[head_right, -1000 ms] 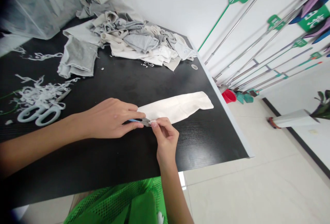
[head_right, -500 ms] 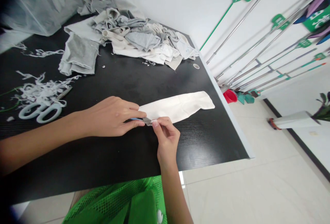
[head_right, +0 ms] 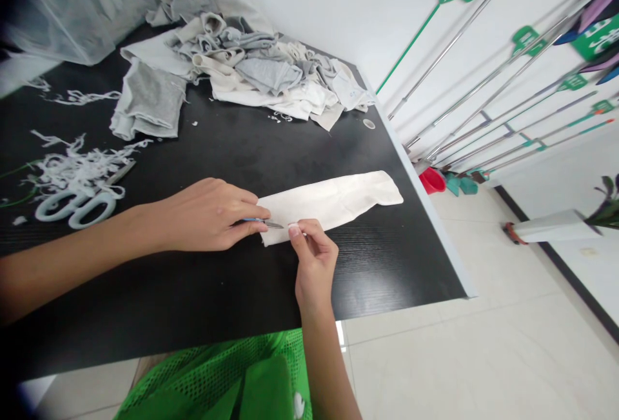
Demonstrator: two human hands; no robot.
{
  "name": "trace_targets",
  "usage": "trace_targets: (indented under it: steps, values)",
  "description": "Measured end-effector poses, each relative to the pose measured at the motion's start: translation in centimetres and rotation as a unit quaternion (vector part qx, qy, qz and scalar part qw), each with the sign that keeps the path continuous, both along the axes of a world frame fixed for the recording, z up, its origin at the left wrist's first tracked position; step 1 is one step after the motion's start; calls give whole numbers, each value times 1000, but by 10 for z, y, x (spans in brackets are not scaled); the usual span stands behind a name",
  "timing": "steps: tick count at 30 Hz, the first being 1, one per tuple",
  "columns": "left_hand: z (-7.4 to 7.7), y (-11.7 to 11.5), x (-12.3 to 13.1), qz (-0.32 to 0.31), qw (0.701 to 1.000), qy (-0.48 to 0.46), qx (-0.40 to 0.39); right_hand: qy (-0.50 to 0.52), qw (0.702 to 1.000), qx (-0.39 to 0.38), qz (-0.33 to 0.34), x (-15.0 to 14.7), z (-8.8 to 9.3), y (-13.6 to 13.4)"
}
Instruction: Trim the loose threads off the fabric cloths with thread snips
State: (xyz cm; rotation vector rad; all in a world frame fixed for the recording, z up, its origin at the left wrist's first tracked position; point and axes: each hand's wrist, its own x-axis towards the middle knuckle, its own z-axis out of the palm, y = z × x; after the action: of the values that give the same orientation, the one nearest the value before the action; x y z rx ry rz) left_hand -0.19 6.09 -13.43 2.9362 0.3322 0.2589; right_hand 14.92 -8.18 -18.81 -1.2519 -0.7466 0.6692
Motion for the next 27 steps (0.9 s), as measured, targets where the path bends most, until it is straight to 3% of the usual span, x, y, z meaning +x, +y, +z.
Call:
trace_targets:
  steps: [9,15,22,27]
  values:
    - [20,18,-16,64,997,33,-22,18,999,-5,-27,3,-1,0]
    - [27,13,-51,122,991,51,-21,27,999,10,-25,2,-2,1]
    - [2,-20,-114,191,980,27,-49,18,999,16,-38,-2,12,3]
    - [-25,-57,-152,272,956,-27,-110,-65,997,37,28,-15,32,17]
